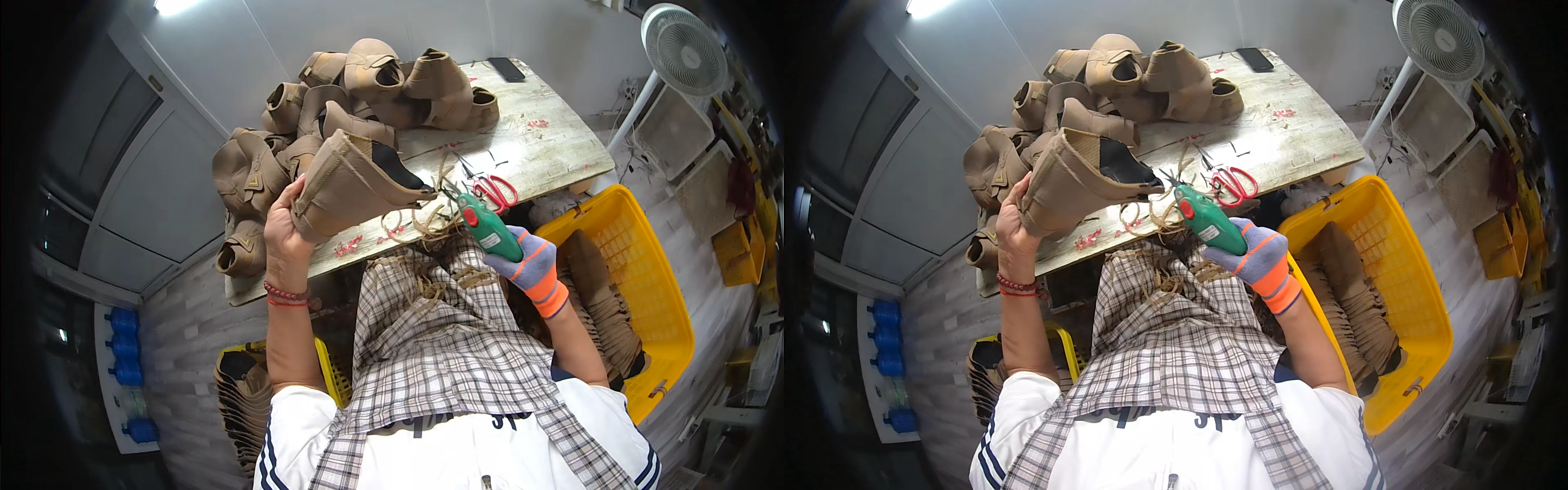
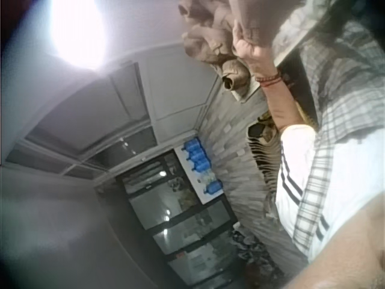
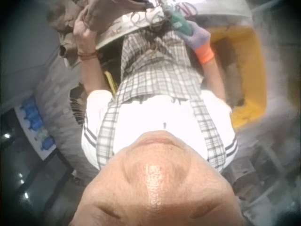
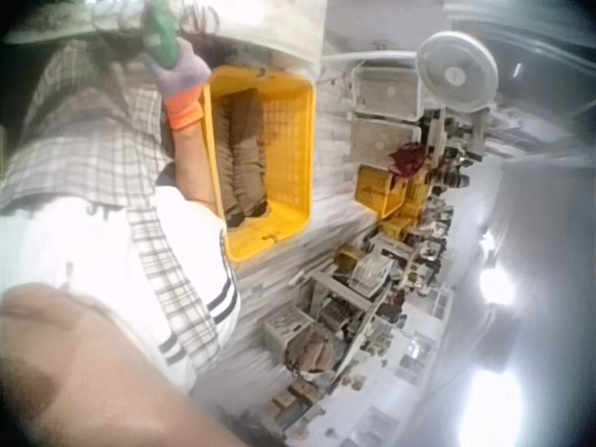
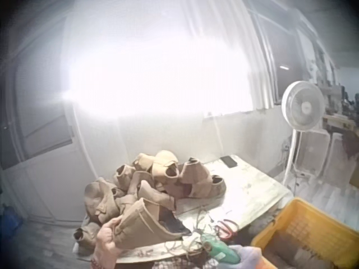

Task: The person uses a rotary cutting tool to trim the edges of brown shoe uppers and then uses scissors to cut the interior lining. The person handles the shoe uppers one at a time, rotating them to access different edges, and places the trimmed pieces on the table.

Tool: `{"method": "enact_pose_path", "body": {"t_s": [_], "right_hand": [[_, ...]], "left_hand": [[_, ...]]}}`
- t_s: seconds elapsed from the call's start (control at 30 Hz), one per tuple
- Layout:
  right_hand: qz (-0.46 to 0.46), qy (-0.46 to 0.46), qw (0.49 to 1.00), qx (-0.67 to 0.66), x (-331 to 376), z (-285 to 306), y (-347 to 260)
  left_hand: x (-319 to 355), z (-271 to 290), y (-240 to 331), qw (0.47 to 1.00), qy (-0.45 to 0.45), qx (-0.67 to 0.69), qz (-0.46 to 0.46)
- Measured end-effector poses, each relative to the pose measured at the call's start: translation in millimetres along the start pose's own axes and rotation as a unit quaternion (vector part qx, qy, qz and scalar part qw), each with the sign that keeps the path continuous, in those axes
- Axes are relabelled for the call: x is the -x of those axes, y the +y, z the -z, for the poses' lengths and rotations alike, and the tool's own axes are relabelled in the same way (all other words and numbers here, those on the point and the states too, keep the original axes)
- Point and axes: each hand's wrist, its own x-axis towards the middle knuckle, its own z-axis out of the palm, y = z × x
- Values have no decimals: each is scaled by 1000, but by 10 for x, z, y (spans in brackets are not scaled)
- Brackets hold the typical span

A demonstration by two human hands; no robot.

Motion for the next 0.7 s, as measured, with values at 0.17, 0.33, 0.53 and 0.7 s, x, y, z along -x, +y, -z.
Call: {"method": "enact_pose_path", "body": {"t_s": [0.17, 0.33, 0.53, 0.7], "right_hand": [[27, 13, 999, 39, 22, -40, 105], [50, 4, 997, 67, -8, -32, 33], [58, -24, 997, 34, -56, 1, -68], [99, -19, 995, 9, -103, 4, -181]], "left_hand": [[-31, 176, 20, 1000, -8, 28, 4], [-67, 241, 28, 999, -13, 29, -2], [-99, 166, -79, 996, -43, 41, 61], [-143, 150, -185, 990, -70, 66, 102]]}}
